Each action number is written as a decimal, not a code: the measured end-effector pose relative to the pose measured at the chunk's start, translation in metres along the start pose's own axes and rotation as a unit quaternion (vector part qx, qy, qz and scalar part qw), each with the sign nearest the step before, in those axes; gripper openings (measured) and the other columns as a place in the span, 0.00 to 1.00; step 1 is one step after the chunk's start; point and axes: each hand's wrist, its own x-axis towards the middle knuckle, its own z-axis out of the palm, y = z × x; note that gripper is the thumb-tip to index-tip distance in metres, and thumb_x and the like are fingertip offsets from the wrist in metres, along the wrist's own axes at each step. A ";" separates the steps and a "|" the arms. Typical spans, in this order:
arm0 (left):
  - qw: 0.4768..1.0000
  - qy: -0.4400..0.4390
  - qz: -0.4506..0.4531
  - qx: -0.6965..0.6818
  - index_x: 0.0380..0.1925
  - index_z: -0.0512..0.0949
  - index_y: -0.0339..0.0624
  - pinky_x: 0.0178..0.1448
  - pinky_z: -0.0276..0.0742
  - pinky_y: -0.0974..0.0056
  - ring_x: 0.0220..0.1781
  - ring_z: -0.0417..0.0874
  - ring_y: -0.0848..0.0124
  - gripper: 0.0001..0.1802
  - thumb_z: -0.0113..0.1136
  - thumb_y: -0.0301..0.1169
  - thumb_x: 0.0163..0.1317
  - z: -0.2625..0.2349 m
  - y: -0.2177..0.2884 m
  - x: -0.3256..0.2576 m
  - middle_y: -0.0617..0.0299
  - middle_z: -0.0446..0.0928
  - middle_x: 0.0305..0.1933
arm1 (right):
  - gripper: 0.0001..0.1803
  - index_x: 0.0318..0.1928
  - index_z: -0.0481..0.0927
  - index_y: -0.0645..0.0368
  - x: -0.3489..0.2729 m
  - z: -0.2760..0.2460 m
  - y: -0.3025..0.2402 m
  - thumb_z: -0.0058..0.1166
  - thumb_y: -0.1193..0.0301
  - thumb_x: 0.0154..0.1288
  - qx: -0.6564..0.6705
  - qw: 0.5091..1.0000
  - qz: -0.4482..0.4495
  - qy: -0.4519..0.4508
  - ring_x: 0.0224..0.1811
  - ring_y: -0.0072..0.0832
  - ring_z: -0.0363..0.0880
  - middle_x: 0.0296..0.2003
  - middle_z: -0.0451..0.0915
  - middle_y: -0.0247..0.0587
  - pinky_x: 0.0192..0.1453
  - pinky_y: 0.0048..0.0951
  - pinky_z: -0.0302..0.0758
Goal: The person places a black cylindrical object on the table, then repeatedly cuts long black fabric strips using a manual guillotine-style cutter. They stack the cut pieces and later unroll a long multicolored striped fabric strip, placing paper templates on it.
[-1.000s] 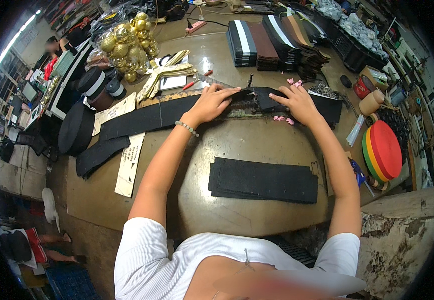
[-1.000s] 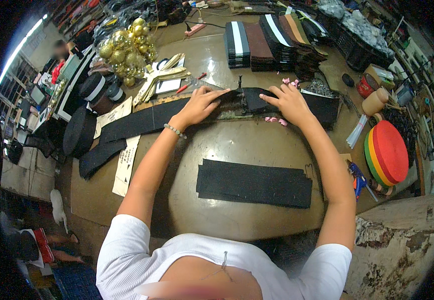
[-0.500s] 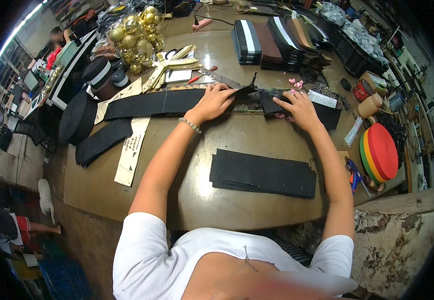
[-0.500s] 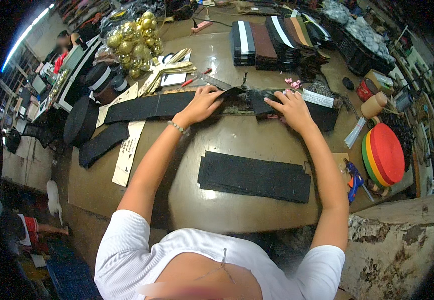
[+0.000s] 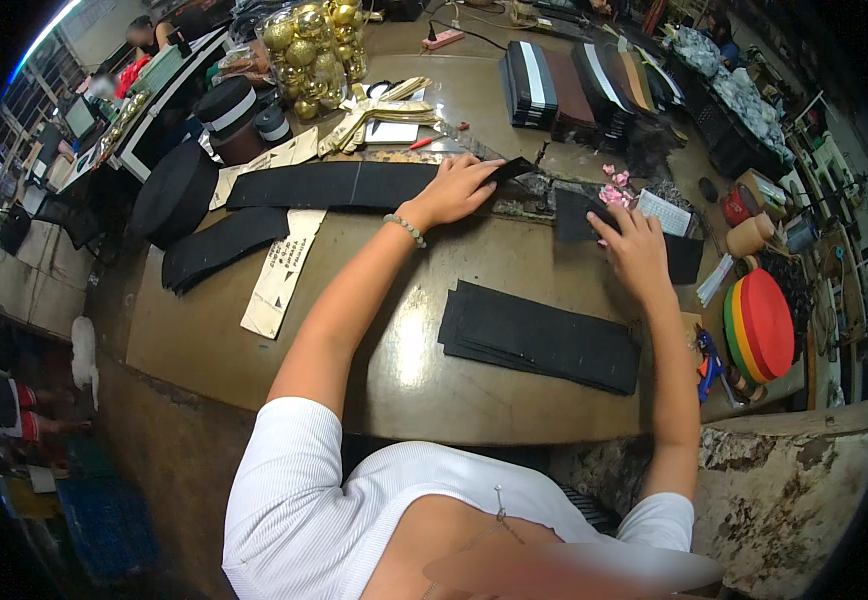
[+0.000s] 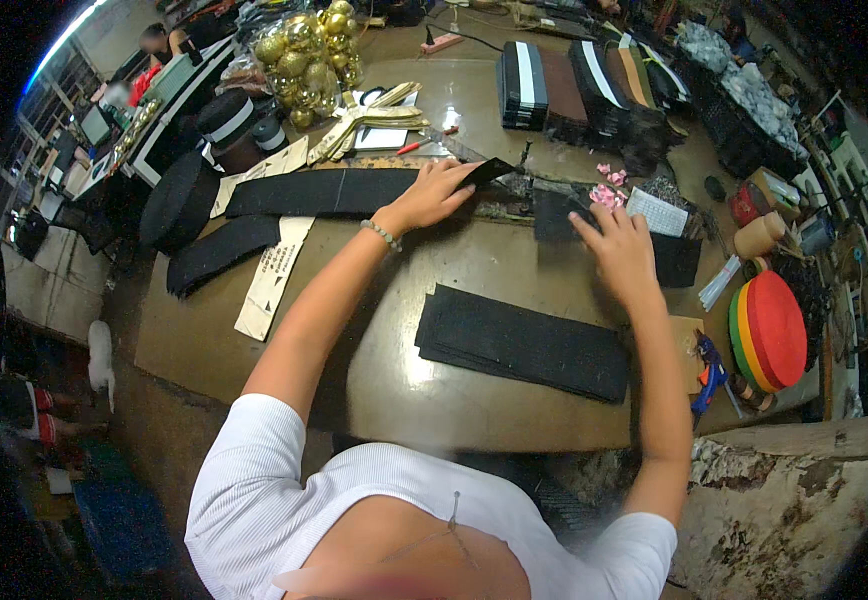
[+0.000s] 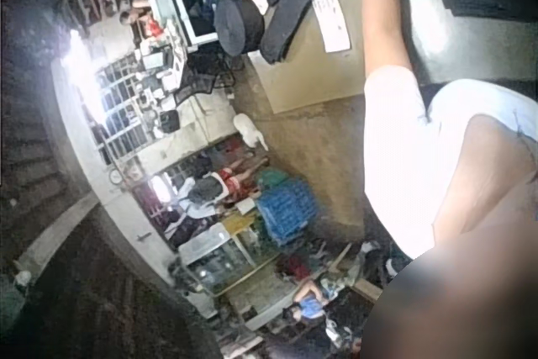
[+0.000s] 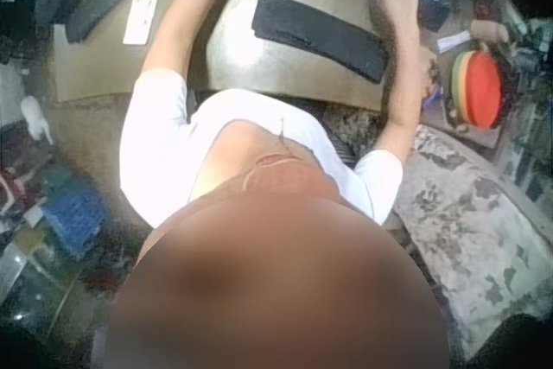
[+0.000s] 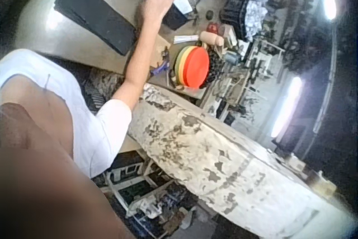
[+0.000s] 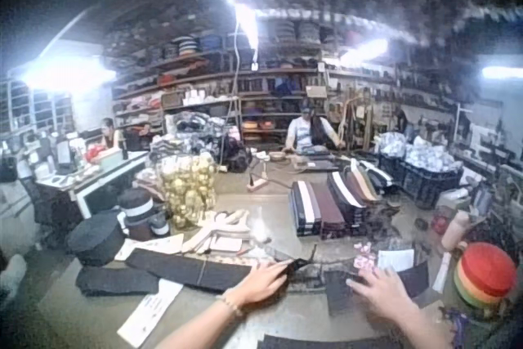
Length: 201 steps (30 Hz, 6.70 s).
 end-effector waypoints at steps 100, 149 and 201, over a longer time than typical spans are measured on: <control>0.999 -0.044 0.024 0.022 0.54 0.82 0.69 0.67 0.60 0.54 0.63 0.68 0.58 0.20 0.59 0.35 0.63 0.003 -0.007 0.038 0.59 0.71 0.63 | 0.38 0.68 0.69 0.23 0.077 0.082 0.077 0.51 0.76 0.60 -0.043 0.984 -0.171 0.022 0.54 0.33 0.72 0.58 0.74 0.35 0.60 0.37 0.67; 0.994 -0.091 -0.064 0.023 0.56 0.75 0.37 0.70 0.57 0.50 0.61 0.65 0.46 0.24 0.44 0.45 0.75 0.002 0.003 0.009 0.41 0.69 0.60 | 0.29 0.62 0.77 0.41 0.028 0.074 0.034 0.54 0.75 0.58 -0.018 0.996 -0.076 0.036 0.52 0.34 0.73 0.56 0.77 0.30 0.59 0.39 0.67; 0.963 -0.057 0.011 0.263 0.41 0.77 0.47 0.55 0.67 0.51 0.53 0.76 0.61 0.29 0.68 0.58 0.50 -0.063 0.186 -0.176 0.62 0.77 0.42 | 0.26 0.47 0.74 0.57 -0.061 -0.090 -0.192 0.71 0.68 0.48 0.133 0.982 0.094 -0.095 0.55 0.40 0.73 0.48 0.75 0.42 0.58 0.45 0.67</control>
